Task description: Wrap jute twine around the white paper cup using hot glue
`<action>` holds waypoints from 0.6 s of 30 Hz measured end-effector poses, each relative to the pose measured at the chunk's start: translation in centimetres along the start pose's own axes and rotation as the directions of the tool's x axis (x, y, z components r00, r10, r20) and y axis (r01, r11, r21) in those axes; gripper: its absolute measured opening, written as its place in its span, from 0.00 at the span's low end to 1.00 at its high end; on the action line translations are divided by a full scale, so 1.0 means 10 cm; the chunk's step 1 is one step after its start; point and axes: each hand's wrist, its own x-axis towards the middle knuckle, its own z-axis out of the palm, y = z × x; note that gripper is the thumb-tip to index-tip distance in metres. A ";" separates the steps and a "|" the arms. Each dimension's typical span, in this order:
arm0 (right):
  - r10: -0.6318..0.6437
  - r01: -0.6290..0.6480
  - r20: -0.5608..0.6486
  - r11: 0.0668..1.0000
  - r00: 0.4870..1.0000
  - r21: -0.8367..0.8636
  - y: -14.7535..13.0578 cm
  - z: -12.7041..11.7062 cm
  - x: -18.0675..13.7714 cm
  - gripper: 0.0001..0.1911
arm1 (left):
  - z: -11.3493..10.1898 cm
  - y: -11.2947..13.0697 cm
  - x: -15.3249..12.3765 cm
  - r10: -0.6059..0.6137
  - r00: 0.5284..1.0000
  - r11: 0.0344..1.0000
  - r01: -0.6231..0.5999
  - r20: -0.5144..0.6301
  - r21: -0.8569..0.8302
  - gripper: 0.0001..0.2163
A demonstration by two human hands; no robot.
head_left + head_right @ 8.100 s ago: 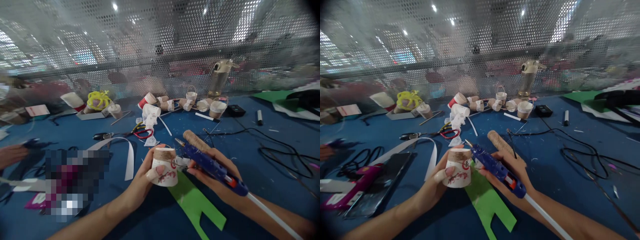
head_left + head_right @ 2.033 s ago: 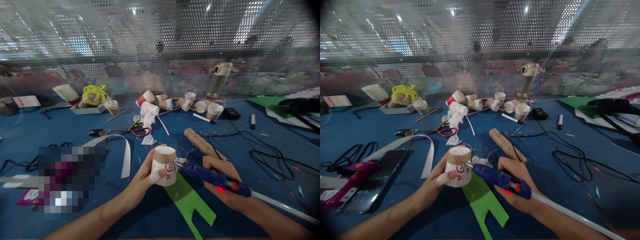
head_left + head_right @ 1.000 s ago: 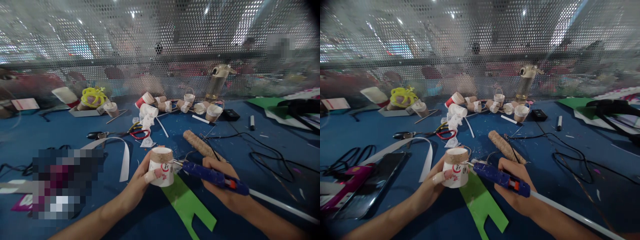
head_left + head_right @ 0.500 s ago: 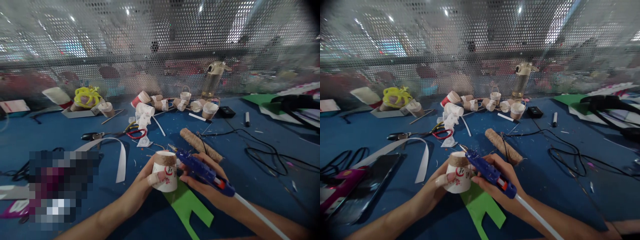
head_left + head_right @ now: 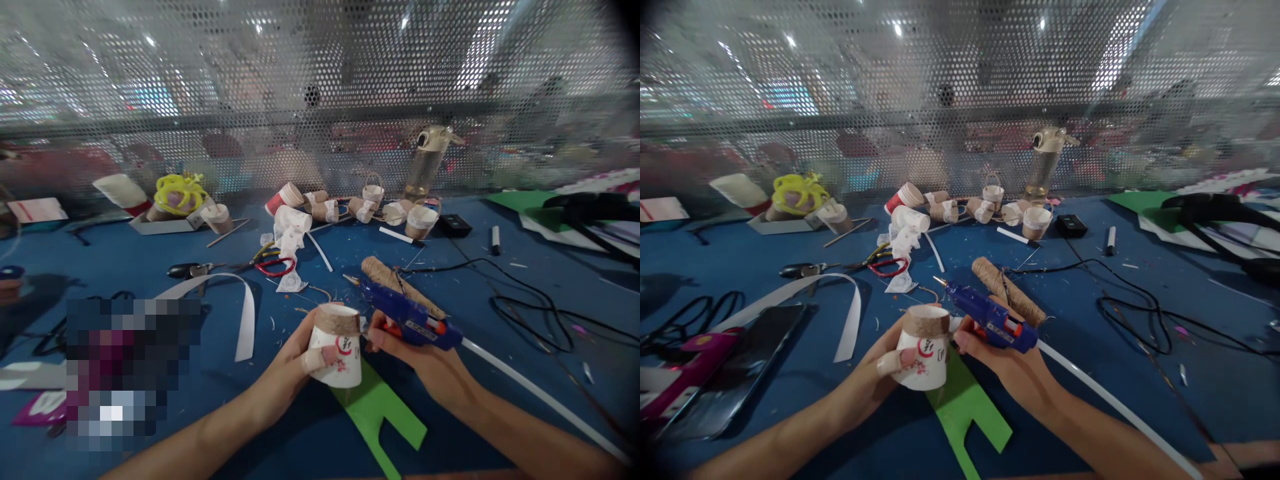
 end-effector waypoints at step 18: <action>0.078 -0.076 -0.036 0.995 0.996 0.071 0.17 0.06 0.00 0.11 | 0.05 -0.01 0.02 -0.024 0.999 0.994 0.026 0.022 -0.103 0.26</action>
